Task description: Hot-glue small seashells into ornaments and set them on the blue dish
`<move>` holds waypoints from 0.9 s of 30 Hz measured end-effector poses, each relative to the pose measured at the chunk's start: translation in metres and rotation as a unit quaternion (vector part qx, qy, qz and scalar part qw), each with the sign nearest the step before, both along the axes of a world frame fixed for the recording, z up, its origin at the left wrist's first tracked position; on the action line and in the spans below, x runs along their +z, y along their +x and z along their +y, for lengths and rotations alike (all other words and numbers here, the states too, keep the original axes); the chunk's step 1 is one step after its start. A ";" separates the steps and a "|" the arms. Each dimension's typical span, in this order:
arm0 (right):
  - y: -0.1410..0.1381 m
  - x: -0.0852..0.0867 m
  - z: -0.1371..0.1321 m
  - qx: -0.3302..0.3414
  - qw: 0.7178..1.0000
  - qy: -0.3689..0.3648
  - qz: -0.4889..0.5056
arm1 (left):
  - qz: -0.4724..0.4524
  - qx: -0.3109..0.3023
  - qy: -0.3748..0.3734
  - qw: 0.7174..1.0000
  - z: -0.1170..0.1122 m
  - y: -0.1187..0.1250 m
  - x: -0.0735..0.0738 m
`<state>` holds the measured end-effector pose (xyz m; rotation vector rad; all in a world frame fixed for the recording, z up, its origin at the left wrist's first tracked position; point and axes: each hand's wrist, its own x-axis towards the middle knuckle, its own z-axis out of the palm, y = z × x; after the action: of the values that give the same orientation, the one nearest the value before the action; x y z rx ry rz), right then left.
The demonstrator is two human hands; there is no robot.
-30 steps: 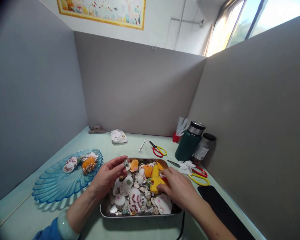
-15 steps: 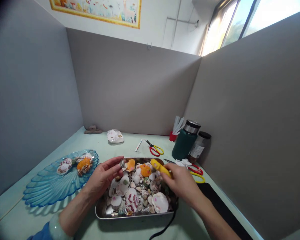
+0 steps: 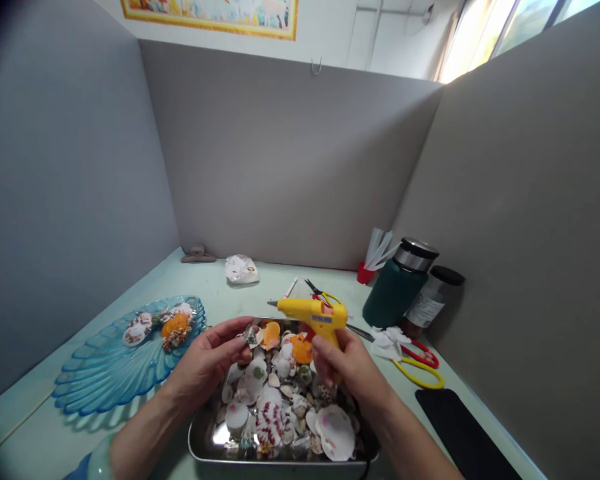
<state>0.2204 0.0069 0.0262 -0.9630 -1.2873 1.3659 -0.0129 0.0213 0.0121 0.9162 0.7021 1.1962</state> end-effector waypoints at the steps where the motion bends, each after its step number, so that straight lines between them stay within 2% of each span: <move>1: 0.000 -0.006 -0.001 0.015 1.000 0.002 -0.015 | 0.001 -0.001 0.001 1.000 0.000 0.000 -0.001; 4: 0.004 -0.018 -0.004 0.045 0.998 -0.002 -0.036 | 0.008 0.001 -0.002 1.000 0.001 -0.001 -0.002; 11: 0.006 -0.023 -0.007 0.070 0.996 -0.020 -0.055 | 0.024 0.009 0.006 1.000 0.001 -0.001 -0.006; 16: 0.002 -0.021 -0.008 0.070 0.992 -0.010 -0.103 | 0.063 0.009 0.041 0.997 0.000 0.001 -0.007; 27: 0.000 -0.016 -0.010 0.080 0.990 -0.002 -0.112 | 0.065 0.020 0.057 0.996 0.001 0.001 -0.008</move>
<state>0.2209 -0.0028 0.0097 -1.0579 -1.5595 1.4107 -0.0116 0.0226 0.0044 1.0863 0.7653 1.2300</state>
